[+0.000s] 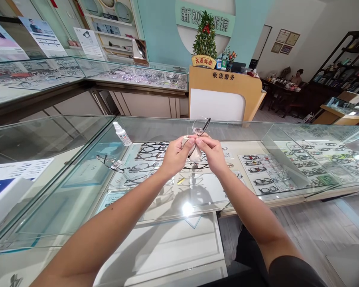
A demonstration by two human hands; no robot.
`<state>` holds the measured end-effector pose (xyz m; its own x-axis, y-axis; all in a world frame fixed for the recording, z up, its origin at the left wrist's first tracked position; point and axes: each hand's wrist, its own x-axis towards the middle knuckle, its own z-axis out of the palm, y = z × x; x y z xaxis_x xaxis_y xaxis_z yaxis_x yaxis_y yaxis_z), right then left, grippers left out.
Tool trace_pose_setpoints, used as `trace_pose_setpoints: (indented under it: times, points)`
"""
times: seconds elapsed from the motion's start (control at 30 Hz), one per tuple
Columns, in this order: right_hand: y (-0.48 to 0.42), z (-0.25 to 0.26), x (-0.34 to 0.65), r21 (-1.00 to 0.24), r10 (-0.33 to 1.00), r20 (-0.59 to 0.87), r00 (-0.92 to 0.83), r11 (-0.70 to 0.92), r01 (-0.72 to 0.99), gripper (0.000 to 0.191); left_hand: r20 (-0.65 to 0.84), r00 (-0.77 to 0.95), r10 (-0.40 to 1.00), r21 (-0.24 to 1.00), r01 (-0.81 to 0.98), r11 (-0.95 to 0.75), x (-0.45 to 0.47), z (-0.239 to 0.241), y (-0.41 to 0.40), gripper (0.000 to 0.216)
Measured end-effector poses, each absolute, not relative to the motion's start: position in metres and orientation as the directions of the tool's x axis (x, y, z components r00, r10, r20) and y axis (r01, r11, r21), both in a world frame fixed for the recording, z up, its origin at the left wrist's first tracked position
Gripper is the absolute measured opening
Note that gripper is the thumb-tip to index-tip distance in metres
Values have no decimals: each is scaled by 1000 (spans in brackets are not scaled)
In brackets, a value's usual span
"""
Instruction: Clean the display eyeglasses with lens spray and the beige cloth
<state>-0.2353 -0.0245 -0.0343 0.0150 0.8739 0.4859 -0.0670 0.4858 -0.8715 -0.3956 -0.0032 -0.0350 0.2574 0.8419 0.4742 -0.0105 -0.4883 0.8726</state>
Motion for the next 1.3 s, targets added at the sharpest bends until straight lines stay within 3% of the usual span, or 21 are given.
trace_pose_setpoints:
  times: [0.2, 0.4, 0.5, 0.57, 0.63, 0.73, 0.87, 0.93, 1.03, 1.17, 1.3]
  points:
    - [-16, -34, -223, -881, 914, 398, 80, 405, -244, 27, 374, 367, 852, 923, -57, -381, -396, -37, 3, 74]
    - [-12, -22, -195, -832, 877, 370, 305, 459, -311, 28, 218, 312, 925, 962, -229, -150, -397, -39, 8, 74]
    - [-10, -21, -187, -826, 850, 387, 358, 492, -275, 29, 130, 437, 890, 983, -174, -58, -399, -38, 1, 73]
    - [-8, -22, -186, -830, 840, 388, 380, 497, -253, 31, 66, 618, 783, 998, -41, -51, -399, -36, -7, 72]
    - [-7, -23, -187, -837, 839, 380, 390, 491, -241, 33, -5, 783, 622, 991, 87, -102, -398, -36, -16, 71]
    - [-6, -24, -188, -856, 842, 373, 390, 474, -206, 37, -54, 890, 452, 969, 155, -190, -393, -38, -26, 65]
    - [-7, -25, -189, -877, 853, 399, 337, 462, -131, 40, -31, 894, 447, 879, 237, -414, -386, -45, -34, 40]
    - [-7, -25, -190, -879, 853, 424, 303, 469, -88, 40, 48, 874, 484, 756, 285, -589, -383, -50, -36, 22]
    - [-8, -26, -193, -864, 838, 472, 274, 501, -45, 37, 162, 892, 422, 569, 265, -778, -378, -58, -41, 2]
    - [-10, -26, -197, -842, 814, 513, 272, 539, -28, 34, 189, 917, 351, 426, 245, -871, -375, -62, -46, 8]
    - [-12, -23, -198, -857, 816, 501, 290, 514, 35, 39, 161, 927, 338, 403, 251, -880, -381, -55, -47, 20]
